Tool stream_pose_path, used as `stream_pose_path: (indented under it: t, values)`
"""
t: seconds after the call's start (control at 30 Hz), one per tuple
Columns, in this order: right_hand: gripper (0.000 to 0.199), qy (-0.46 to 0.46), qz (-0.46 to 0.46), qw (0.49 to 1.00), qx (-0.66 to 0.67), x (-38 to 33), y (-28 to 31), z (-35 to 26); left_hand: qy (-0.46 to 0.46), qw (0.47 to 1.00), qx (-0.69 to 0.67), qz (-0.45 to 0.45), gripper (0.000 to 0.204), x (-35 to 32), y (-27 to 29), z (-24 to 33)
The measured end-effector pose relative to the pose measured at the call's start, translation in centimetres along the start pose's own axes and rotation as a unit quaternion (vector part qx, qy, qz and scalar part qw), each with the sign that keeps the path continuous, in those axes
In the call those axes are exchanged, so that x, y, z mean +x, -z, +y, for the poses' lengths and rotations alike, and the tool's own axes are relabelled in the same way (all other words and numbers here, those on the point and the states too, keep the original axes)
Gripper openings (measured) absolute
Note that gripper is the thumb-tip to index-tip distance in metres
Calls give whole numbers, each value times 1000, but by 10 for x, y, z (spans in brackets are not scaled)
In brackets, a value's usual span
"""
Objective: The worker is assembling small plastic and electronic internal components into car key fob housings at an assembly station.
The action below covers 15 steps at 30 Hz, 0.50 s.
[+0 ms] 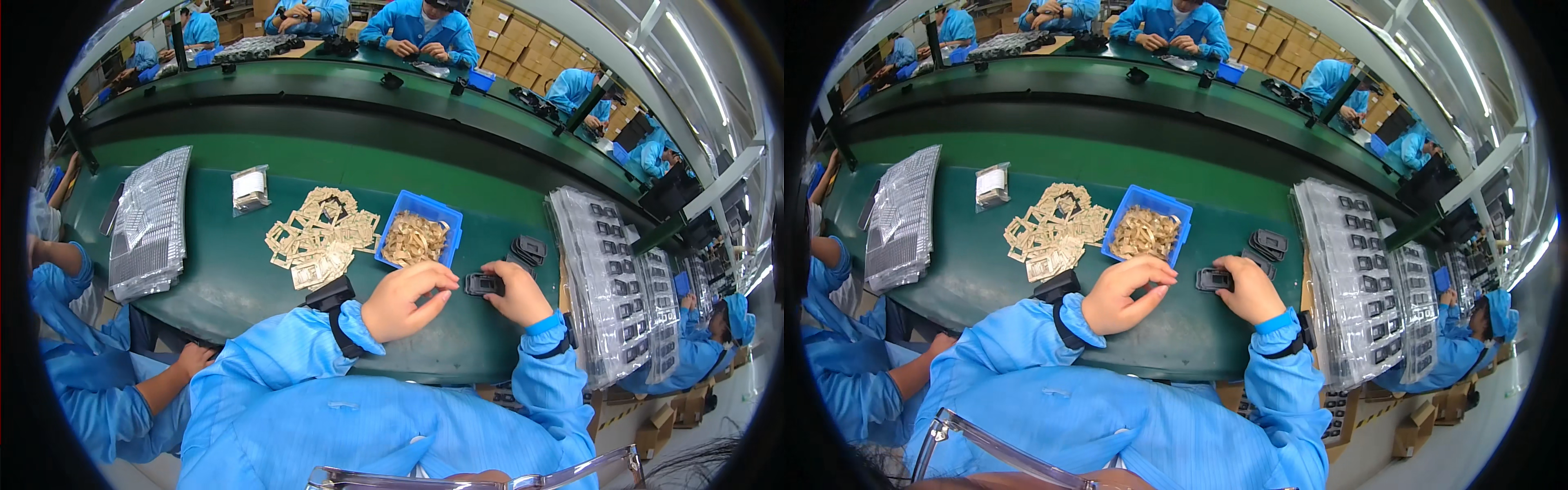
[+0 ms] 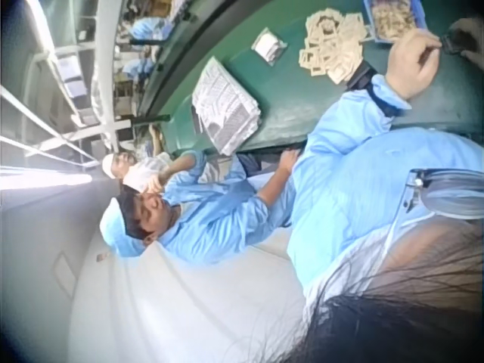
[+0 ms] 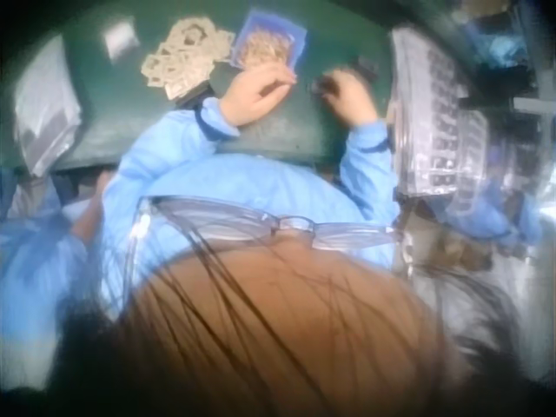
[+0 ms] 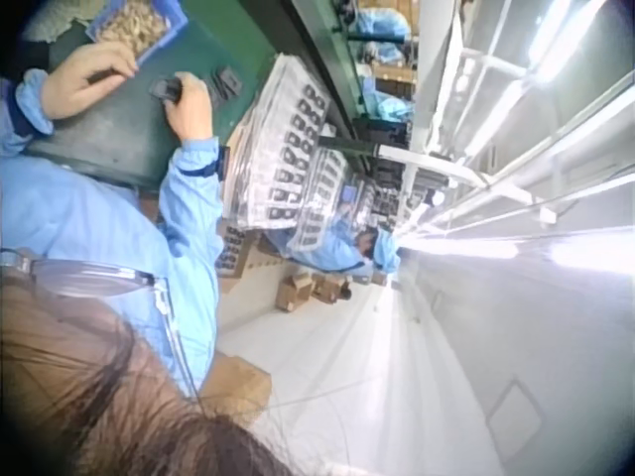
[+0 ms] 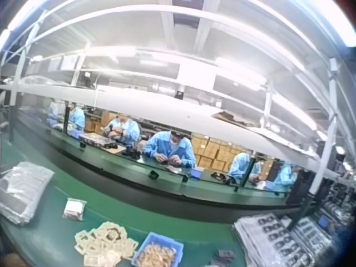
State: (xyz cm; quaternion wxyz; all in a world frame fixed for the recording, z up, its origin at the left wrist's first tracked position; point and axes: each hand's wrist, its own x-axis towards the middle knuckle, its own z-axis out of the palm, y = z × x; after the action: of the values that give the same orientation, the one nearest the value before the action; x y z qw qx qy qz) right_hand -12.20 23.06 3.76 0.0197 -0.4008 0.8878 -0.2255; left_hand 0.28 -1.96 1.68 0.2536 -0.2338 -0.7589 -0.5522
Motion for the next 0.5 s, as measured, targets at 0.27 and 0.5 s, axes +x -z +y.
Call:
stream_pose_path:
  t: [0.27,0.5]
  values:
    - [51,27,132,990,-30,32,-16,6,3,1000,5,-9,16,-1,2,0]
    - [35,1,290,941,-172,5,13,85,-66,997,15,-34,13,-1,-4,0]
